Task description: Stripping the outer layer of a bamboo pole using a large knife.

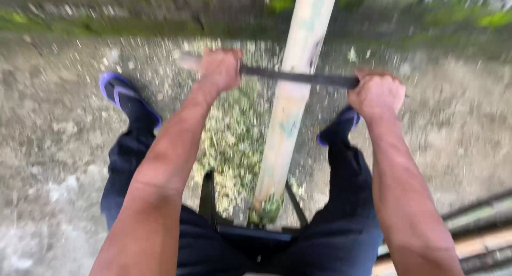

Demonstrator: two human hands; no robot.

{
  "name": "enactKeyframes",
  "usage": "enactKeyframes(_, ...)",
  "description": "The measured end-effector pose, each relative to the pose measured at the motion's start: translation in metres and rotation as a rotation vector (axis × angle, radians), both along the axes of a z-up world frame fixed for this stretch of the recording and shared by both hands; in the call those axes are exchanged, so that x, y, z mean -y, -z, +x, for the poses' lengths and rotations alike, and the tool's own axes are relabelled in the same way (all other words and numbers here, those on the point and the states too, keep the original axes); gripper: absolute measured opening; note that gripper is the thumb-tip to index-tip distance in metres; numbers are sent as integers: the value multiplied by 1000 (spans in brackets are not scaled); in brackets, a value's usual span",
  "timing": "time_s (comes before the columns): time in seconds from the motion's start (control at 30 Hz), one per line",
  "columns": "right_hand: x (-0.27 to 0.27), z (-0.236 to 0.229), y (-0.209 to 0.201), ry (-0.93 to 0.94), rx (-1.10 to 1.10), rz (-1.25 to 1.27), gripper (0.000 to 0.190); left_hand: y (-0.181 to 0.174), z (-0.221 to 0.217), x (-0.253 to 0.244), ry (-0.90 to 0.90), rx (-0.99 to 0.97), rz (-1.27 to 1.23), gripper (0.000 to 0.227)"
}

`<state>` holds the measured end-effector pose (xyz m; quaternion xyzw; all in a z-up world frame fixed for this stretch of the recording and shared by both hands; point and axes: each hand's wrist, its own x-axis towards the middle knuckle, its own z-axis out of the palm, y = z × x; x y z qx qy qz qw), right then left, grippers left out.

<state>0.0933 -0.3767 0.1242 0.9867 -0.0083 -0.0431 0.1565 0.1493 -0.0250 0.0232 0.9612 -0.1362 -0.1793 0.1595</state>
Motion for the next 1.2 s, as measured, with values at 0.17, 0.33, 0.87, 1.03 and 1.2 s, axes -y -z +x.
enactKeyframes(0.17, 13, 22, -35, 279, -489, 158, 52, -57, -10, 1, 11, -322, -150, 44)
enactKeyframes(0.33, 19, 36, -21, 240, -525, 423, 33, -84, -10, 10, 31, -529, -30, 32)
enactKeyframes(0.87, 22, -34, 78, 185, -233, 882, 38, -107, -56, 35, 245, -317, 339, 56)
enactKeyframes(1.03, 35, -24, 87, -4, -18, 781, 50, -144, -55, 59, 163, -296, 399, 57)
enactKeyframes(1.2, 39, -15, 118, -5, -57, 883, 59, -136, -47, 52, 191, -203, 366, 56)
